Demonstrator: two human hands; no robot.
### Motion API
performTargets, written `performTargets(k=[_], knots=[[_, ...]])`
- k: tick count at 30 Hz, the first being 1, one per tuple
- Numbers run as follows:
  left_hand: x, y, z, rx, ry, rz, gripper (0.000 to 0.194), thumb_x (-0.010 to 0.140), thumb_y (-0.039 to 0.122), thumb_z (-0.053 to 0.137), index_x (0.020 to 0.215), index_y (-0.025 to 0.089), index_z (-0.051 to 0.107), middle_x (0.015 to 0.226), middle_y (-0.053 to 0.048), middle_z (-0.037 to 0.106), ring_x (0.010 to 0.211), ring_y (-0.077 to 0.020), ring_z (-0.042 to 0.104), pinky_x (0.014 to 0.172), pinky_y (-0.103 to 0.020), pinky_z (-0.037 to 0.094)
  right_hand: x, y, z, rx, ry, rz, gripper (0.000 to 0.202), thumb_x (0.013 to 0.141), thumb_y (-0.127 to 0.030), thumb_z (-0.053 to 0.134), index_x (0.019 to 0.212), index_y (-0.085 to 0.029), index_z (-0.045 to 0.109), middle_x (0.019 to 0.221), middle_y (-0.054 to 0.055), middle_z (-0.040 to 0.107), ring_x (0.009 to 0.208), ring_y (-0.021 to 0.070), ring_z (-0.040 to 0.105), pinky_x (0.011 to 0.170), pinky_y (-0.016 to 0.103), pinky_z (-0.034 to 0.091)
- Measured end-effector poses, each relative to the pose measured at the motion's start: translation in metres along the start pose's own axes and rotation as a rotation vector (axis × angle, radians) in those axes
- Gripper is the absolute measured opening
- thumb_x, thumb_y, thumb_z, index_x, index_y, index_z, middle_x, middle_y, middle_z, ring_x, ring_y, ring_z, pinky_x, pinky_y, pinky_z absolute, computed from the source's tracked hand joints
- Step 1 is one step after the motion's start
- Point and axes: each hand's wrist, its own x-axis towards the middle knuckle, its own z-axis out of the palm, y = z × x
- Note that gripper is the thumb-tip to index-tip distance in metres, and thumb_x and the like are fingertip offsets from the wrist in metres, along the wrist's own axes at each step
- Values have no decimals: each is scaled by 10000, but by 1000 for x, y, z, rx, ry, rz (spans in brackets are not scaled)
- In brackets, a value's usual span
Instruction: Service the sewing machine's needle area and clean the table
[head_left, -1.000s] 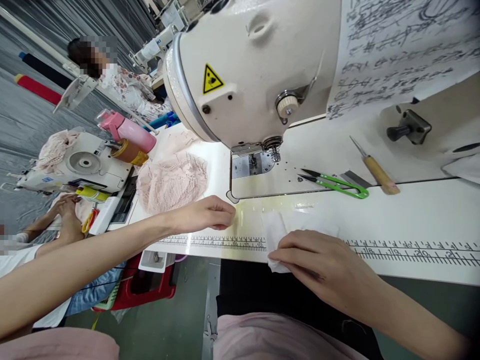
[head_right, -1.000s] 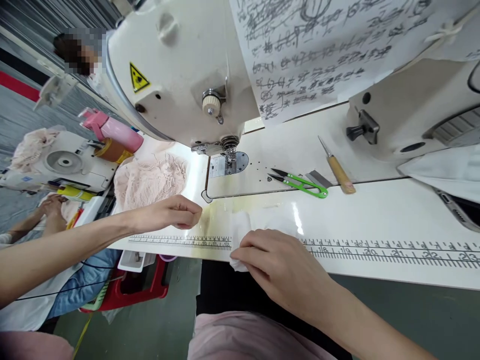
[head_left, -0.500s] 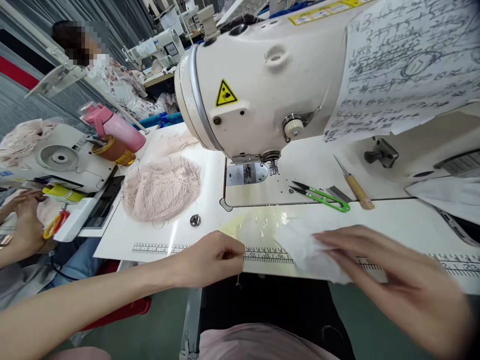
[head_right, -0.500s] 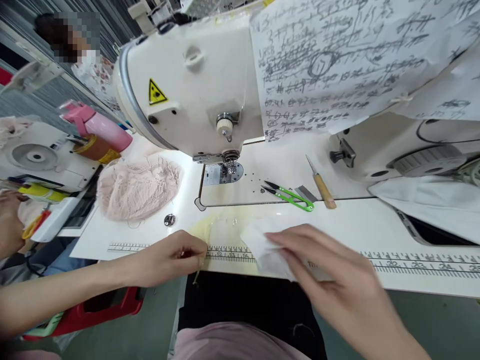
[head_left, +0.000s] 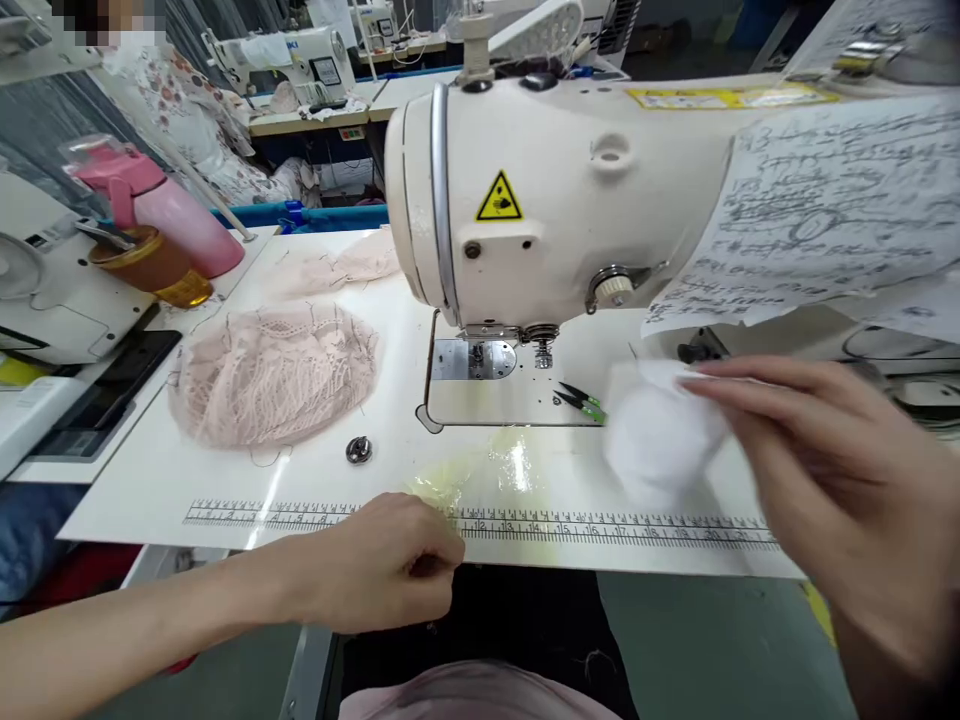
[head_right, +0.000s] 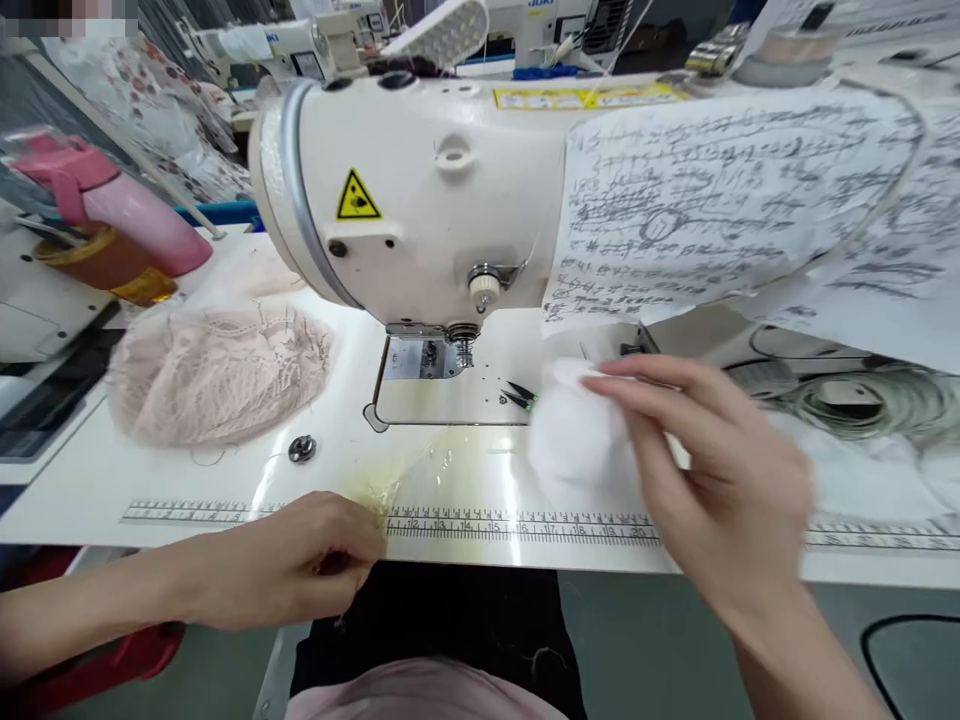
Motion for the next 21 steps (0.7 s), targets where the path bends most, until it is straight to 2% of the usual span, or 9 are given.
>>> performTargets(k=[4, 7, 9, 12, 15, 17, 18, 19, 21], knots=[[-8, 3, -4, 8, 72, -65, 206, 769, 105, 458, 628, 177, 326, 624, 48, 352, 584, -97, 282, 532, -268, 243, 16, -4, 30, -92, -148, -195, 465, 940, -45, 496, 1383, -184, 519, 1251, 156, 604, 1142, 263, 639, 815, 375, 595], [-12, 7, -5, 44, 125, -117, 208, 777, 126, 454, 630, 180, 316, 606, 49, 338, 571, -101, 263, 511, -269, 226, 18, 10, 50, -252, -322, -148, 548, 954, -83, 415, 1499, -133, 377, 1344, 198, 558, 1084, 303, 654, 621, 361, 598], [-12, 8, -2, 102, 163, -133, 218, 780, 140, 456, 625, 178, 307, 597, 46, 353, 569, -101, 280, 519, -268, 231, 19, 18, 58, -341, -413, -118, 572, 947, -79, 376, 1518, -87, 345, 1406, 223, 523, 1061, 314, 655, 579, 370, 589], [-11, 6, 6, 205, 243, -130, 212, 793, 165, 451, 631, 178, 316, 607, 38, 417, 571, -104, 327, 539, -269, 246, 19, 19, 59, -388, -449, -132, 536, 941, -66, 365, 1475, -47, 418, 1449, 229, 498, 1219, 356, 580, 815, 481, 613], [-10, 4, 15, 261, 288, -100, 175, 788, 164, 442, 634, 179, 359, 629, 28, 471, 575, -110, 352, 553, -276, 247, 15, -3, 57, -286, -363, -163, 418, 949, -79, 435, 1338, -126, 580, 1479, 162, 503, 1309, 338, 510, 979, 535, 549], [-9, 6, 16, 249, 303, -82, 166, 773, 155, 445, 626, 177, 370, 623, 29, 464, 568, -108, 343, 556, -276, 245, 11, -26, 61, -71, -381, -217, 366, 940, -90, 513, 1275, -183, 629, 1448, 101, 552, 1221, 262, 565, 941, 449, 561], [-9, 7, 15, 234, 313, -73, 166, 766, 151, 449, 623, 176, 369, 618, 31, 455, 565, -105, 337, 557, -274, 247, 10, -38, 66, 54, -449, -266, 356, 933, -102, 554, 1267, -196, 637, 1398, 80, 598, 1158, 226, 591, 911, 405, 559], [-8, 8, 13, 214, 321, -65, 169, 761, 149, 454, 621, 175, 365, 611, 33, 442, 564, -103, 330, 556, -272, 248, 9, -48, 72, 134, -519, -311, 348, 926, -129, 599, 1264, -197, 644, 1320, 64, 652, 1103, 211, 602, 871, 377, 550], [-8, 10, 5, 147, 306, -54, 188, 756, 144, 464, 612, 174, 347, 585, 40, 390, 555, -99, 294, 543, -268, 240, 10, -62, 87, 157, -553, -370, 234, 924, -150, 633, 1144, -186, 704, 1089, 44, 737, 1010, 205, 614, 791, 352, 501]])
